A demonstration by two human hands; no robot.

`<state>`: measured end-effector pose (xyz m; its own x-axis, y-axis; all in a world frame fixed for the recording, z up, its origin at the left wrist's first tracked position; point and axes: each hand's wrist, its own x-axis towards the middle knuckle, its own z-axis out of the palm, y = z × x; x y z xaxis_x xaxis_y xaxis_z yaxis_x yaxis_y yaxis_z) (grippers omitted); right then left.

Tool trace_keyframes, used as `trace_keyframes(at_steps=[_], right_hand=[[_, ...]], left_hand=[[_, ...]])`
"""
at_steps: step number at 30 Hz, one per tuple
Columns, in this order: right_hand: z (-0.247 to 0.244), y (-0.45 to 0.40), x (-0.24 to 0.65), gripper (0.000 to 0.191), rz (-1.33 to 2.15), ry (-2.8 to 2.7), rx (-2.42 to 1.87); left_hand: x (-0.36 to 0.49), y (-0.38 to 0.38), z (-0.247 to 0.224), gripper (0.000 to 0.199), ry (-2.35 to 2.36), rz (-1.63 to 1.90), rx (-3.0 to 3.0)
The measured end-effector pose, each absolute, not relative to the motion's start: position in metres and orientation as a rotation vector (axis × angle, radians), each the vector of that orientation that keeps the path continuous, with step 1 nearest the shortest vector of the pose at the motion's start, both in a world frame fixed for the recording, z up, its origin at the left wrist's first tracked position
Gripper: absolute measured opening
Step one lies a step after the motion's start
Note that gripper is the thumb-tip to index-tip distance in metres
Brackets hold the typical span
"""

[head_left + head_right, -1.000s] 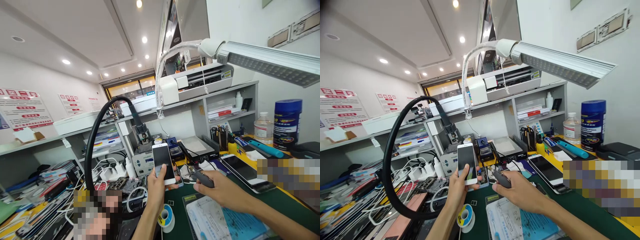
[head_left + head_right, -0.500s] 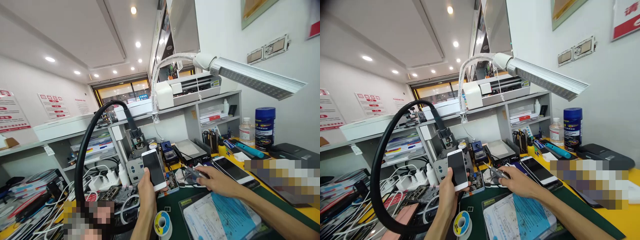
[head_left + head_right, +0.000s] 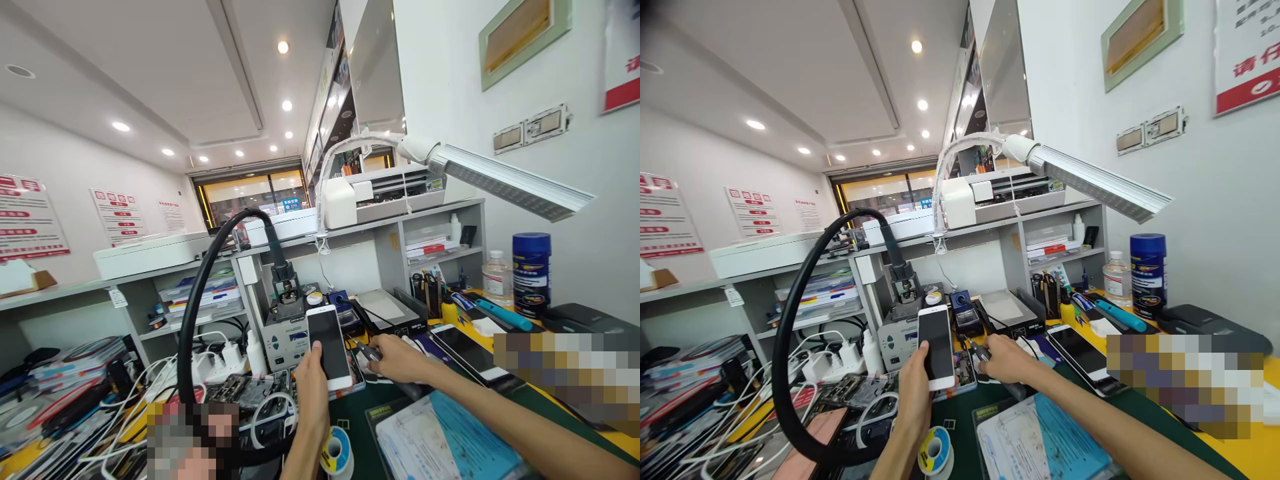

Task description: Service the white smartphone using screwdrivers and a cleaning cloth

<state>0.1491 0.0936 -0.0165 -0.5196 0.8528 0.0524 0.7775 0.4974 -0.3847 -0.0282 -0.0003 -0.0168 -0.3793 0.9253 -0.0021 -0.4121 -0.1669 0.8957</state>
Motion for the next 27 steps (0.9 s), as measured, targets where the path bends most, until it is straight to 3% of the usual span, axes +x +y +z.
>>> trace_keyframes(at_steps=[12, 16, 21, 27], right_hand=[[-0.037, 0.091, 0.153, 0.023, 0.503, -2.39, -1.354], [-0.013, 0.077, 0.154, 0.025, 0.722, -2.23, -1.113], [0.015, 0.045, 0.161, 0.049, 1.19, -2.084, -0.712], [0.011, 0.017, 0.158, 0.021, 1.273, -1.851, -0.689]], left_hand=[[-0.011, -0.014, -0.011, 0.016, 0.901, 1.669, 0.823], [-0.002, -0.018, -0.01, 0.034, 0.897, 1.696, 0.825], [0.006, -0.023, -0.011, 0.04, 0.925, 1.773, 0.901], [0.01, -0.03, -0.011, 0.038, 0.861, 1.708, 0.982]])
